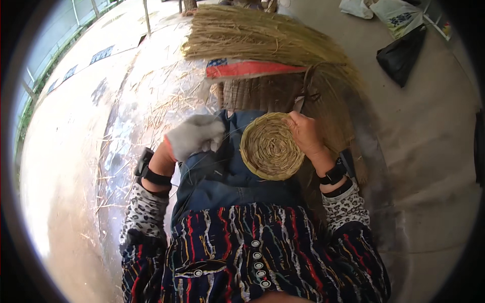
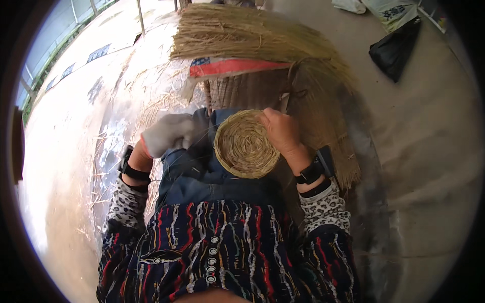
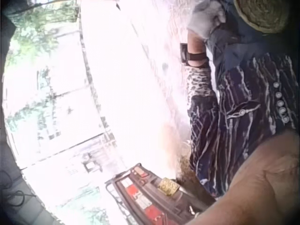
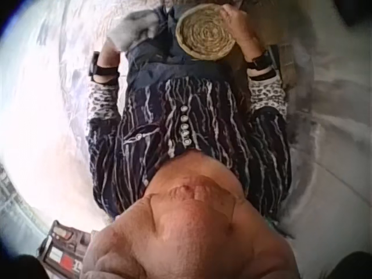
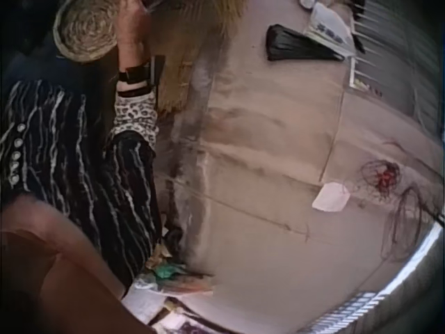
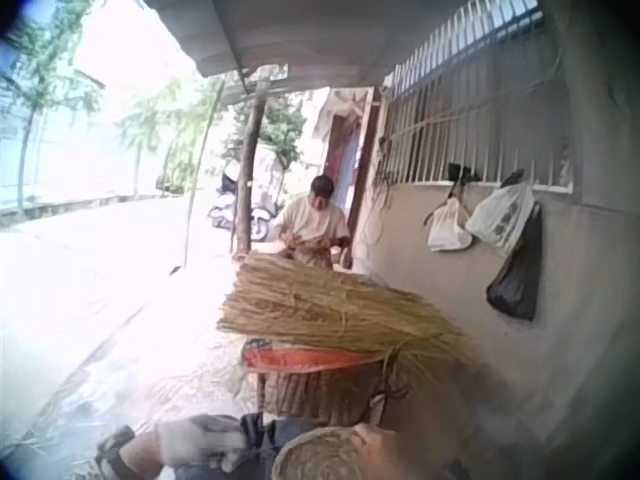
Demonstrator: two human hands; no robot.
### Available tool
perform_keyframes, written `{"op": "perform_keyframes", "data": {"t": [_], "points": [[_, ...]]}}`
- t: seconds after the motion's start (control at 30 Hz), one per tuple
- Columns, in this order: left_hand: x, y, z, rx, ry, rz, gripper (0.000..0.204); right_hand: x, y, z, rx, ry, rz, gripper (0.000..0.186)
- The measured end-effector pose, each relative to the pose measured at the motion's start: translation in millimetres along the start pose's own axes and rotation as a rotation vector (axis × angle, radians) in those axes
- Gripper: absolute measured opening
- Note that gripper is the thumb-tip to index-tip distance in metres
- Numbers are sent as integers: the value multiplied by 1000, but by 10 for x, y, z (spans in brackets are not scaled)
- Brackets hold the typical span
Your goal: The recorder is weaving a basket or similar container using dried straw materials.
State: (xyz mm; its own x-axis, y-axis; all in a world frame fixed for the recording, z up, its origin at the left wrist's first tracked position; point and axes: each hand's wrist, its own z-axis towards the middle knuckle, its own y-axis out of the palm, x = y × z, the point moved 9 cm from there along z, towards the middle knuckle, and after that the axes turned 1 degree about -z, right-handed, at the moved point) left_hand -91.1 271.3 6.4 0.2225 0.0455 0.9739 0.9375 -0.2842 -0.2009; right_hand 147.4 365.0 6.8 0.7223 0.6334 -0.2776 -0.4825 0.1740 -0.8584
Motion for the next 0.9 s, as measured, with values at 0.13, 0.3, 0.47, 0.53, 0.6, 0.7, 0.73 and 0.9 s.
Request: {"op": "perform_keyframes", "data": {"t": [0.13,0.3,0.47,0.53,0.6,0.7,0.73,0.9], "points": [[-264,-443,114,380,142,170,24,-669,6,-27,0,-162,-96,25],[-346,-669,300,527,272,-804,27,-1020,-157,21,58,-260,80,23],[-119,-727,154,-39,495,-1324,33,-992,-50,23,-57,-244,45,19],[-357,-827,61,158,295,-1309,31,-954,-77,10,-43,-222,76,19],[-454,-693,-14,433,177,-1135,37,-871,-72,-5,-36,-149,114,21],[-471,-521,-190,702,-68,-387,32,-725,-6,-33,5,-132,141,21],[-97,-362,-236,675,278,420,26,-743,-35,11,8,-141,144,21],[-134,-8,76,812,357,318,18,-655,-157,245,69,-39,7,21]]}}
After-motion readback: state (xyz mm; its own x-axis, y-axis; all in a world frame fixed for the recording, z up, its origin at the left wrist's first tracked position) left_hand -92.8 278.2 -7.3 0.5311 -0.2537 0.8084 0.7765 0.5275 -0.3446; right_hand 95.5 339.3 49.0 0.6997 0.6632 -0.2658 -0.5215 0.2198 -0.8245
